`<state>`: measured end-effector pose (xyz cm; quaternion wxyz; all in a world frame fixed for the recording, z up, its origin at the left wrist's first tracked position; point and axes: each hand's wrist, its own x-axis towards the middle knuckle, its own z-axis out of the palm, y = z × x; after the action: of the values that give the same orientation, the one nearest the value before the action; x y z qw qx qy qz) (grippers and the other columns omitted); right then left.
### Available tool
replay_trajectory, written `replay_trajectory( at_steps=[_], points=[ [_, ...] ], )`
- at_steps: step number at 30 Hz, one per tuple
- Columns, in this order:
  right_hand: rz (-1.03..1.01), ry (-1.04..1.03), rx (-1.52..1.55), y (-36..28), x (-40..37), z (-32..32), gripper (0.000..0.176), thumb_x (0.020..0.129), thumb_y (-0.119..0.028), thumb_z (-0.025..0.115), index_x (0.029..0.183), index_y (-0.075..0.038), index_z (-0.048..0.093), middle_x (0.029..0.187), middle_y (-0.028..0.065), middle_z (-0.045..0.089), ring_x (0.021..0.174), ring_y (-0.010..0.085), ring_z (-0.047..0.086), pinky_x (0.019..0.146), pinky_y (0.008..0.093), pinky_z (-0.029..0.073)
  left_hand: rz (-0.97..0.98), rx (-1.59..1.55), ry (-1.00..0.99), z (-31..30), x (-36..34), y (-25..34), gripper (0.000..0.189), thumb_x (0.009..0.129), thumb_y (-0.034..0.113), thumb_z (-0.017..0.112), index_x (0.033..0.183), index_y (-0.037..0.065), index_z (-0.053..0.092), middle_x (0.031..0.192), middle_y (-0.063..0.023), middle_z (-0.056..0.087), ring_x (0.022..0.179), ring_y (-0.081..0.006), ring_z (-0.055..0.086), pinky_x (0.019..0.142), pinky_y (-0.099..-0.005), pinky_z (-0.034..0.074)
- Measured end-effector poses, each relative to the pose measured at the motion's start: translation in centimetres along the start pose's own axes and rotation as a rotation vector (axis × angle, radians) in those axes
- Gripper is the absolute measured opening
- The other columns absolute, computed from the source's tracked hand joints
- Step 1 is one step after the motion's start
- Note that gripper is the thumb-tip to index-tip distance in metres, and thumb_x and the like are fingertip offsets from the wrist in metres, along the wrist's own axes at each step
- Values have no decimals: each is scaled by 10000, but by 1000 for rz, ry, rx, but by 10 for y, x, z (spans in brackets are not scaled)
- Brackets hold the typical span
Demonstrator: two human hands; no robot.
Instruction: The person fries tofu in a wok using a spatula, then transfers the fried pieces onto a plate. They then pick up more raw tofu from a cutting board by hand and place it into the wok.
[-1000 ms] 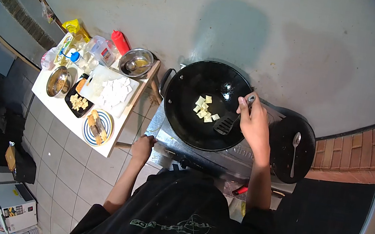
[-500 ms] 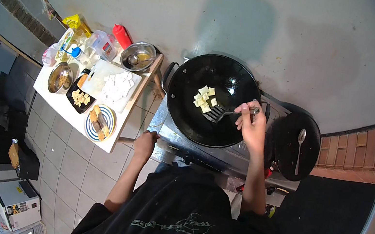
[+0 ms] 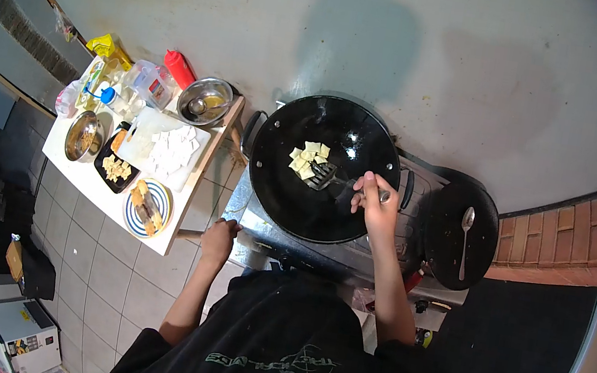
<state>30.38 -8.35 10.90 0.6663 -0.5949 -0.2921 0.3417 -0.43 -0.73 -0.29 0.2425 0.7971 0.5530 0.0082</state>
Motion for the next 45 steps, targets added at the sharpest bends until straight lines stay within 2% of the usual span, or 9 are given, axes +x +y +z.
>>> replay_trajectory(
  at_steps=[6, 13, 16, 26, 29, 35, 37, 39, 45],
  points=[
    [-16, -16, -68, -11, -16, 0, 366, 1001, -277, 507, 769, -2, 572, 727, 26, 565, 560, 70, 527, 481, 217, 423, -13, -28, 7, 7, 2, -5, 297, 921, 318, 556, 775, 75, 645, 824, -149, 637, 786, -366, 645, 672, -493, 486],
    [-298, -62, -390, -23, -36, 8, 294, 989, -167, 502, 791, 44, 550, 801, 57, 545, 611, 88, 521, 555, 230, 410, -23, 11, 13, 4, 1, -2, 285, 916, 318, 563, 790, 79, 654, 833, -146, 646, 778, -366, 649, 672, -485, 495],
    [-452, -129, -542, -42, -44, 13, 110, 894, -29, 594, 840, 57, 553, 818, 137, 566, 734, 278, 593, 672, 313, 472, -14, 1, 8, 5, 2, -4, 279, 916, 319, 563, 797, 82, 652, 837, -144, 646, 780, -367, 648, 670, -486, 497],
    [-581, -232, -651, -52, -45, 7, 90, 856, 11, 627, 830, 46, 549, 828, 120, 550, 742, 287, 580, 685, 357, 474, 4, 14, 26, 9, 3, -7, 289, 919, 341, 558, 823, 86, 654, 859, -146, 642, 798, -371, 643, 666, -500, 495],
    [-540, -221, -662, -56, -39, 3, 73, 893, 7, 576, 862, 61, 538, 839, 127, 545, 727, 254, 552, 692, 303, 458, -24, -19, -2, 10, 3, -8, 285, 919, 337, 558, 822, 87, 654, 856, -145, 641, 798, -367, 645, 664, -501, 492],
    [-496, -100, -647, -49, -22, -1, 97, 919, -28, 555, 872, 54, 533, 832, 126, 537, 705, 231, 530, 677, 280, 440, -30, -10, 22, 4, 1, -2, 289, 916, 332, 565, 794, 87, 655, 828, -136, 652, 805, -355, 652, 688, -477, 498],
    [-511, -75, -644, -47, -19, -2, 122, 920, -51, 573, 855, 44, 533, 821, 140, 536, 693, 296, 541, 645, 317, 448, -41, -13, 19, 5, 1, -3, 290, 916, 337, 564, 793, 90, 655, 830, -137, 651, 805, -358, 652, 684, -479, 495],
    [-498, -4, -671, -47, -18, -2, 136, 928, -53, 558, 849, 56, 533, 803, 121, 535, 669, 224, 495, 658, 281, 427, -48, -15, 14, 7, 2, -4, 292, 916, 342, 564, 791, 94, 655, 831, -138, 649, 805, -360, 651, 681, -481, 493],
    [-522, 39, -654, -45, -11, -5, 177, 940, -83, 556, 832, 54, 529, 762, 118, 516, 645, 216, 471, 632, 287, 414, -37, -15, 39, 8, 2, -5, 295, 914, 346, 563, 787, 97, 658, 837, -136, 652, 803, -364, 652, 675, -485, 496]
  ],
)
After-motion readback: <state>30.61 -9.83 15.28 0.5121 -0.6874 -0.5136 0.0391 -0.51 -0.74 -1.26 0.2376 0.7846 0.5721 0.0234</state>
